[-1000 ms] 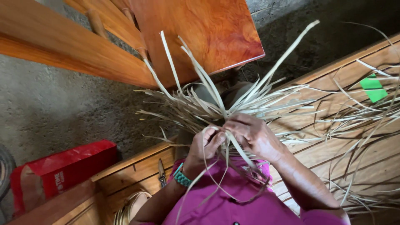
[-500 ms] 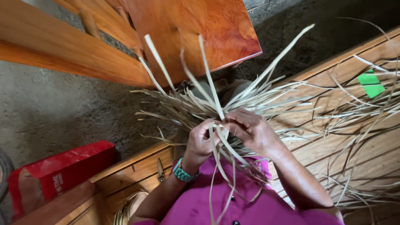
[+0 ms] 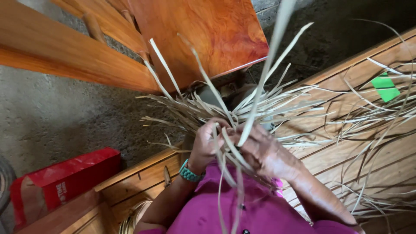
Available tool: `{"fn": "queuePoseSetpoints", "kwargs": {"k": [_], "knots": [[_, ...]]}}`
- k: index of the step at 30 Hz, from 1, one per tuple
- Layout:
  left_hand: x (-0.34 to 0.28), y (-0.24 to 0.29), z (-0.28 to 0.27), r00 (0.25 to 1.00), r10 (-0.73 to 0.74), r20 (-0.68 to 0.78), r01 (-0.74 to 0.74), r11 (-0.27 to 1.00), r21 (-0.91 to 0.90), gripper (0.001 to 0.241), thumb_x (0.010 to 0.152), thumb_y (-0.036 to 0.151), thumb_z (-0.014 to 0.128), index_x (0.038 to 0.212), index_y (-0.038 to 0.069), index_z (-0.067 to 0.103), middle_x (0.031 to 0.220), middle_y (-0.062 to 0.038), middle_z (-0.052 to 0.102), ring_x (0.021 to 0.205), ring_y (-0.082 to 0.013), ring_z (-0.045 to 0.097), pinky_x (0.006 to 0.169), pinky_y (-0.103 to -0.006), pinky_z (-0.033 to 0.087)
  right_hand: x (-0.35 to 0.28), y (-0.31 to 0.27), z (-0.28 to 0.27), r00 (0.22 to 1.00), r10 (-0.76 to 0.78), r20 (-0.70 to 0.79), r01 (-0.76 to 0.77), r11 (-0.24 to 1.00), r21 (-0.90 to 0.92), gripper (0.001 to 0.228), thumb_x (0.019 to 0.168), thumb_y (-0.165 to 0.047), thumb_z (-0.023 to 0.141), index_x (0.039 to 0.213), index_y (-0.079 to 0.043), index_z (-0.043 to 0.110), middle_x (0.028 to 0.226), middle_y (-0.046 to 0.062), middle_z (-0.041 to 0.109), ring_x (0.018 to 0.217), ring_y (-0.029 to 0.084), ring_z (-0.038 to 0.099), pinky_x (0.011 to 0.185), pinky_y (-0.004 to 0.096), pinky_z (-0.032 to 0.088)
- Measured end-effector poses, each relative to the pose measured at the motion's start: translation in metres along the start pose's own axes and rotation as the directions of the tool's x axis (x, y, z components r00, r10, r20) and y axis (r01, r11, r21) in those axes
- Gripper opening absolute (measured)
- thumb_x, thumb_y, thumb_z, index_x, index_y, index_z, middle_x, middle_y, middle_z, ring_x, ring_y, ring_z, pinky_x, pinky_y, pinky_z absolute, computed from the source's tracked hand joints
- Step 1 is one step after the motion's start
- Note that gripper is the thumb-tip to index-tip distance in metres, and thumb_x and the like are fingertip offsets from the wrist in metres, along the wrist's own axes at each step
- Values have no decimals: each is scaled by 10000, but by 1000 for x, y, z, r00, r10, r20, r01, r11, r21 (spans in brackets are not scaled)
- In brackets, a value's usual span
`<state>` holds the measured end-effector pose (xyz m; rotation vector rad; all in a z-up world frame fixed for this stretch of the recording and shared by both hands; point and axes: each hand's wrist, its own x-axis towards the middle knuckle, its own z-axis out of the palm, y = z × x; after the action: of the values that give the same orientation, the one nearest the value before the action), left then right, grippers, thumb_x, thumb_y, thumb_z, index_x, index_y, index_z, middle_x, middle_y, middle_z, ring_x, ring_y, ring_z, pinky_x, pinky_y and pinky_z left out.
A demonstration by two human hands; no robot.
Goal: Weaving thin strips of material together to form a structured object
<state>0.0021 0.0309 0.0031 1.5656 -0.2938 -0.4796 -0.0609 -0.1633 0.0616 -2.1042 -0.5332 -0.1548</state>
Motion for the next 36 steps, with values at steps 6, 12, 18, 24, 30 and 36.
{"fn": "queuePoseSetpoints", "kwargs": {"k": [6, 12, 18, 24, 30, 36], "knots": [[11, 33, 6, 994, -109, 32, 114, 969, -220, 201, 878, 163, 781, 1042, 71, 712, 800, -97, 680, 769, -190, 646, 754, -344, 534, -1, -18, 12, 982, -184, 34, 186, 982, -44, 511, 835, -221, 754, 1327, -107, 673, 1297, 188, 603, 1262, 433, 513, 1085, 584, 363], [32, 4, 1, 998, -59, 30, 61, 996, -61, 166, 911, 173, 797, 1026, 66, 744, 859, -132, 713, 808, -184, 648, 745, -349, 572, -12, -12, 12, 955, -218, 202, 227, 974, -23, 194, 1003, -220, 543, 980, -72, 666, 1055, 101, 692, 1245, 381, 600, 1155, 593, 326], [79, 36, -58, 934, -228, -277, 167, 959, -227, 134, 914, 313, 715, 873, 229, 618, 630, 79, 485, 558, -32, 446, 459, -202, 325, -23, -13, -1, 922, -162, 352, 55, 954, 295, 552, 1092, -358, 230, 944, 30, 594, 1150, 194, 677, 1355, 409, 513, 1138, 510, 447], [52, 68, -54, 952, -47, -302, 43, 999, -20, 488, 1045, 301, 404, 578, 161, 424, 472, -9, 421, 443, -109, 401, 519, -270, 361, -49, 10, 14, 938, -137, 319, 74, 976, 204, 339, 828, 160, 520, 1128, 54, 636, 1181, 183, 682, 1277, 449, 562, 1055, 516, 511], [9, 30, 0, 959, -277, -57, 274, 863, 424, 348, 861, 302, 648, 652, 114, 444, 652, -46, 454, 662, -172, 432, 641, -401, 369, -40, 11, 19, 925, -151, 349, 52, 959, 278, 585, 1088, -370, 187, 1115, 32, 612, 1194, 181, 671, 1301, 444, 543, 1079, 534, 451], [9, -10, 23, 952, -279, -124, 250, 945, -209, 156, 890, 224, 765, 822, 113, 678, 710, 21, 621, 652, -67, 559, 574, -258, 465, -63, 18, 12, 965, -154, 210, 59, 914, 402, 249, 1049, -93, 416, 978, 73, 588, 1147, 281, 673, 1333, 505, 523, 1111, 642, 403]]}}
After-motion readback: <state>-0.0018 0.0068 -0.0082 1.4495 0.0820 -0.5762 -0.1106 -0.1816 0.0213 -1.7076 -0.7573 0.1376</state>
